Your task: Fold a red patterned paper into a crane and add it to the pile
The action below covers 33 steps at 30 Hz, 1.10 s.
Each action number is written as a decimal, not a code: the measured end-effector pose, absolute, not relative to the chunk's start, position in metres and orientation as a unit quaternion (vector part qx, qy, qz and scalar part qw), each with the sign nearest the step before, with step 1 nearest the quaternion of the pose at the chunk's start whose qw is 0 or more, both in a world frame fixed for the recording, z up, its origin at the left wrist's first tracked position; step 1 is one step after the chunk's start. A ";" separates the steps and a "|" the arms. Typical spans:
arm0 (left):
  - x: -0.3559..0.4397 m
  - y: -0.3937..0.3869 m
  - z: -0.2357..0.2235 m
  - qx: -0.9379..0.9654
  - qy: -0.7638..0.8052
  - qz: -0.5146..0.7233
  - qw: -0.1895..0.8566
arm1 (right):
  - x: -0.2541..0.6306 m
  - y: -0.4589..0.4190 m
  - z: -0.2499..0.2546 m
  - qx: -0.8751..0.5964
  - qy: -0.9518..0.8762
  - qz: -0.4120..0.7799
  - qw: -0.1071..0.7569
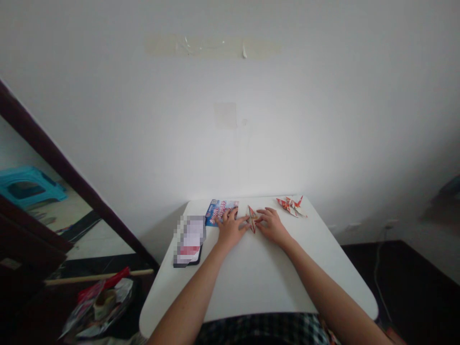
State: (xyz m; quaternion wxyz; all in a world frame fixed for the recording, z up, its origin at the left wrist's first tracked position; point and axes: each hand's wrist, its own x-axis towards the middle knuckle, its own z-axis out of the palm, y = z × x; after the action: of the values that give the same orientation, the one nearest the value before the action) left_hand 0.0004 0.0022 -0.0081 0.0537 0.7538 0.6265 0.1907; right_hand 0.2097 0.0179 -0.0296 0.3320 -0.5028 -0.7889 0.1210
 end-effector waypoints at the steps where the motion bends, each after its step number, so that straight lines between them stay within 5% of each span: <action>1: 0.000 0.002 -0.008 0.755 0.625 0.189 0.052 | 0.210 0.018 -0.029 -0.491 -0.796 0.127 0.331; 33: -0.003 0.004 -0.003 0.747 0.632 0.192 0.080 | 0.207 0.013 -0.023 -0.486 -0.826 0.094 0.269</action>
State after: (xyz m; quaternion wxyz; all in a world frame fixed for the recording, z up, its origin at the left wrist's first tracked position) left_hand -0.0032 0.0038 -0.0033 0.0803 0.7466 0.6318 0.1924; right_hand 0.2070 0.0132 -0.0231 0.2686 -0.4860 -0.8263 0.0945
